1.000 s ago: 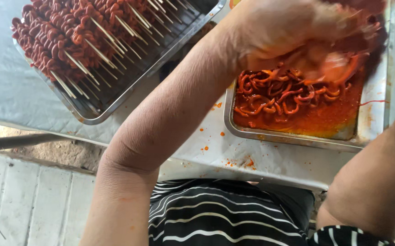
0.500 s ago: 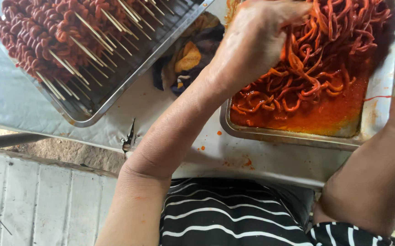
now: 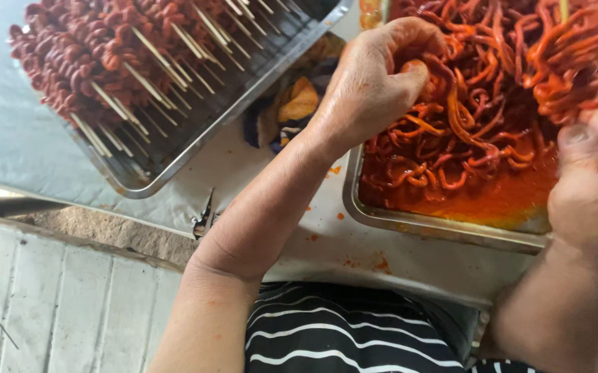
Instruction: The person threads marinated meat onto wooden skewers by hand and places the completed skewers onto a metal tray.
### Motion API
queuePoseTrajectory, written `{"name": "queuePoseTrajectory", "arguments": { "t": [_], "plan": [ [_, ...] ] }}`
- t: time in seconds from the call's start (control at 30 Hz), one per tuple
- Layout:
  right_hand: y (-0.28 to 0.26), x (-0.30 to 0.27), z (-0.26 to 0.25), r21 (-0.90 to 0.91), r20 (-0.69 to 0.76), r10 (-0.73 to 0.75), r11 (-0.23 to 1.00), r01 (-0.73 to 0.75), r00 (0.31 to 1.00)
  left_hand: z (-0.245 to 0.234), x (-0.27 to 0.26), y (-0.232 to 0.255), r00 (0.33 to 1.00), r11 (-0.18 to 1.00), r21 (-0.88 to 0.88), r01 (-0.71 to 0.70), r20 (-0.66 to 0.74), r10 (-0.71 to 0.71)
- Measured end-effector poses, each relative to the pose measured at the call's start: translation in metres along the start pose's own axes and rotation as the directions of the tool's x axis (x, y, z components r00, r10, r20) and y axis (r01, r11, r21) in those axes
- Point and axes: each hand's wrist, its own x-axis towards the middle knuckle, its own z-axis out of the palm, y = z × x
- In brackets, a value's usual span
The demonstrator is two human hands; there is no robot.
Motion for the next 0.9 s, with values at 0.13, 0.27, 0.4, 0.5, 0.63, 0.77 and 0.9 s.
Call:
{"name": "queuePoseTrajectory", "arguments": {
  "t": [0.13, 0.27, 0.4, 0.5, 0.63, 0.77, 0.9],
  "plan": [
    [-0.014, -0.007, 0.006, -0.109, 0.093, -0.131, 0.984, 0.141, 0.987, 0.004, 0.002, -0.025, 0.945, 0.847, -0.419, 0.328, 0.154, -0.29],
    [-0.011, -0.003, 0.01, -0.088, 0.07, -0.136, 0.986, 0.142, 0.988, -0.004, 0.009, -0.04, 0.939, 0.726, -0.596, 0.343, 0.248, -0.239],
    [0.003, -0.007, 0.005, -0.182, 0.028, 0.014, 0.983, -0.009, 1.0, -0.011, 0.007, -0.041, 0.918, 0.673, -0.625, 0.395, 0.298, -0.262],
    [0.019, -0.008, -0.005, -0.279, -0.026, 0.141, 0.95, -0.143, 0.99, -0.017, 0.011, -0.037, 0.927, 0.574, -0.74, 0.35, 0.362, -0.099],
    [0.039, -0.005, -0.013, -0.181, 0.006, 0.138, 0.974, -0.135, 0.99, -0.021, 0.011, -0.032, 0.838, 0.274, -0.793, 0.543, 0.493, -0.232],
    [0.036, -0.007, -0.01, -0.211, -0.045, 0.169, 0.962, -0.174, 0.985, -0.017, 0.007, -0.032, 0.869, 0.377, -0.785, 0.491, 0.473, -0.145],
    [0.022, -0.007, -0.004, -0.235, 0.026, 0.034, 0.972, -0.027, 0.999, -0.011, 0.01, -0.036, 0.921, 0.507, -0.775, 0.378, 0.371, -0.118]
  ]
}}
